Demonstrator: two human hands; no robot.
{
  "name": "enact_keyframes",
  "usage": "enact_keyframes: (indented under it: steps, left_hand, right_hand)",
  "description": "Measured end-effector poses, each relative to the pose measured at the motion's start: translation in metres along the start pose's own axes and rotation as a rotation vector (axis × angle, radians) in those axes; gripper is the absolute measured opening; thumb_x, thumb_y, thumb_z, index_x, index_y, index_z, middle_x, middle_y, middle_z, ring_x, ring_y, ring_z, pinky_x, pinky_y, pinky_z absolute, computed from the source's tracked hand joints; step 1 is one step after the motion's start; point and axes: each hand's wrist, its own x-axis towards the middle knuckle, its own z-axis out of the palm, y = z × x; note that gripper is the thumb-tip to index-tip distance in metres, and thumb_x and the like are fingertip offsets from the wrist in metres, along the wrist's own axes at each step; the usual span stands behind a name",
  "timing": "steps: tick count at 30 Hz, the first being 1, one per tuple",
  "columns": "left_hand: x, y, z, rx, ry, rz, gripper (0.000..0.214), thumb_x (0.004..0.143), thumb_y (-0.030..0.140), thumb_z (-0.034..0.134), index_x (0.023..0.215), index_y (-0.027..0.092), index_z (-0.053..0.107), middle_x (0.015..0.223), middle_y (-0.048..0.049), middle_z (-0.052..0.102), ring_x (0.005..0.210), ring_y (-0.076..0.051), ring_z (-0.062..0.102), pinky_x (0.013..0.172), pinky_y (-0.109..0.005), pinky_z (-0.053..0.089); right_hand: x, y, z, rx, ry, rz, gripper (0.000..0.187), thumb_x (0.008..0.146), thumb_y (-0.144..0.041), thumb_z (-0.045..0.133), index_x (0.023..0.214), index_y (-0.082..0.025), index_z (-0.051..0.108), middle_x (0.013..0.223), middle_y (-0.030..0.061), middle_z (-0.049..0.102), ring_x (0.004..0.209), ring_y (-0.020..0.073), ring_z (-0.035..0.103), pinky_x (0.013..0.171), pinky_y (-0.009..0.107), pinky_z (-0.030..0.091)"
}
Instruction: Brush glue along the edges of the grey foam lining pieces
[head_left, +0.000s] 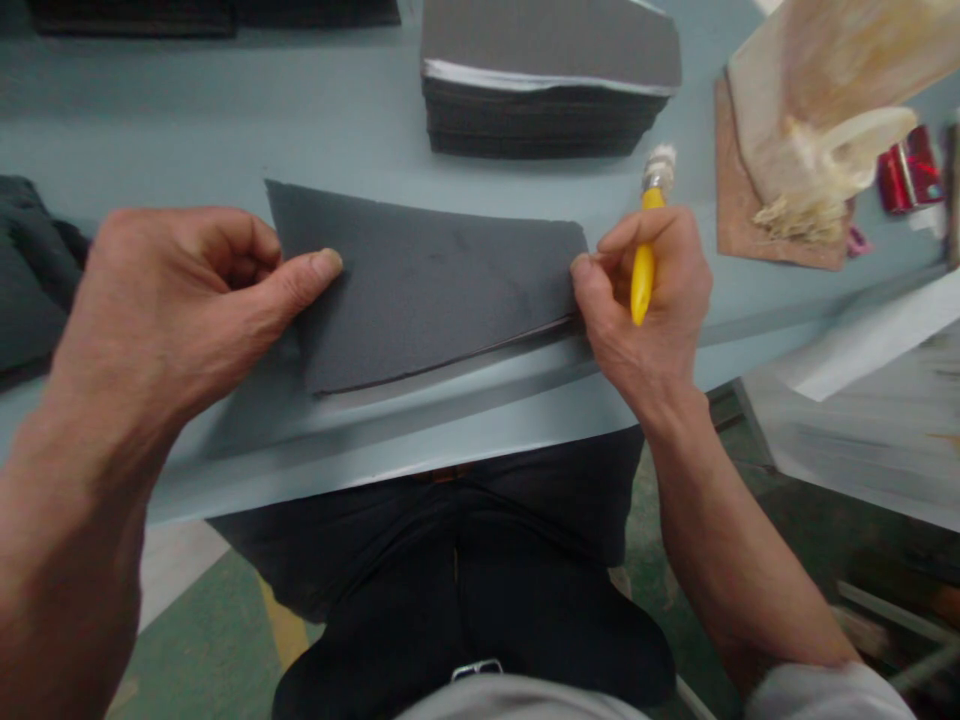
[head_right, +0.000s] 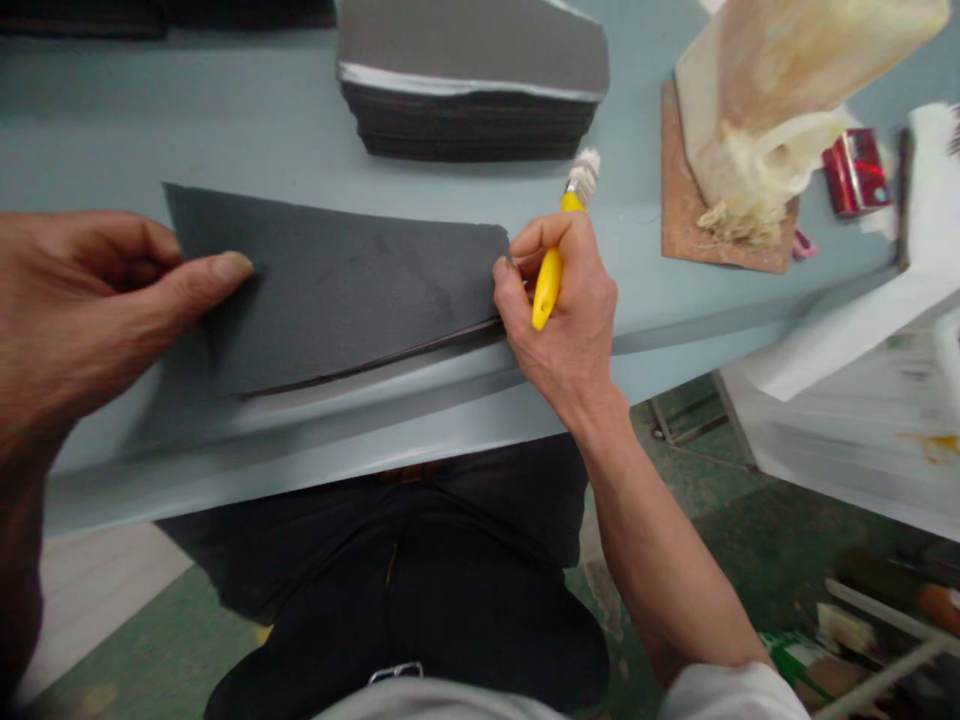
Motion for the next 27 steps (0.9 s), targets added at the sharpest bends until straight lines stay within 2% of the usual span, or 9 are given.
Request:
enact_keyframes:
  steps: [7,13,20,24,27]
  left_hand:
    - [-0.0006,-0.0014,0.0017,-0.006,0.007,-0.036,0.058,0.089,0.069,0.070,0.073,0.014,0.068,0.056,0.0087,0.045,0.053,-0.004,0.036,0.058,-0.026,0.021]
    - [-0.0011,-0.0029,0.0028,0.034,0.007,-0.024,0.064,0.088,0.074,0.068,0.076,0.011,0.069,0.058,0.0098,0.044,0.054,-0.002,0.036,0.063,-0.024,0.022]
    - [0.0000,-0.0005,0.0017,-0.010,0.006,-0.040,0.051,0.088,0.061,0.074,0.072,0.014,0.067,0.057,0.0094,0.047,0.054,-0.004,0.038,0.058,-0.025,0.023]
    - [0.0002,-0.0013,0.0021,-0.026,0.010,-0.033,0.050,0.086,0.062,0.076,0.071,0.015,0.066,0.056,0.0093,0.046,0.053,-0.005,0.037,0.057,-0.025,0.024]
    - [-0.0001,-0.0025,0.0026,-0.023,0.008,-0.041,0.049,0.086,0.061,0.075,0.073,0.015,0.068,0.057,0.0090,0.048,0.053,-0.005,0.039,0.057,-0.025,0.025]
  right_hand:
    - [-0.0010,0.0006,-0.0009,-0.019,-0.007,0.013,0.015,0.096,-0.022,0.071,0.099,-0.027,0.057,0.086,-0.0020,0.066,0.071,0.0139,0.065,0.069,0.034,0.058]
    - [-0.0006,-0.0017,-0.0014,-0.050,-0.012,0.039,0.015,0.095,-0.023,0.071,0.099,-0.028,0.058,0.084,-0.0024,0.066,0.070,0.0141,0.065,0.069,0.033,0.058]
    - [0.0003,0.0009,-0.0003,-0.034,0.001,0.021,0.016,0.095,-0.030,0.072,0.097,-0.028,0.056,0.081,-0.0027,0.065,0.067,0.0141,0.063,0.065,0.032,0.057]
    - [-0.0001,0.0038,-0.0003,-0.031,-0.017,0.050,0.019,0.099,-0.040,0.071,0.099,-0.029,0.056,0.086,-0.0004,0.068,0.072,0.0156,0.066,0.069,0.034,0.059]
    - [-0.0005,0.0050,0.0001,-0.034,-0.015,0.054,0.019,0.099,-0.041,0.071,0.099,-0.029,0.057,0.086,-0.0002,0.068,0.072,0.0157,0.066,0.070,0.035,0.060]
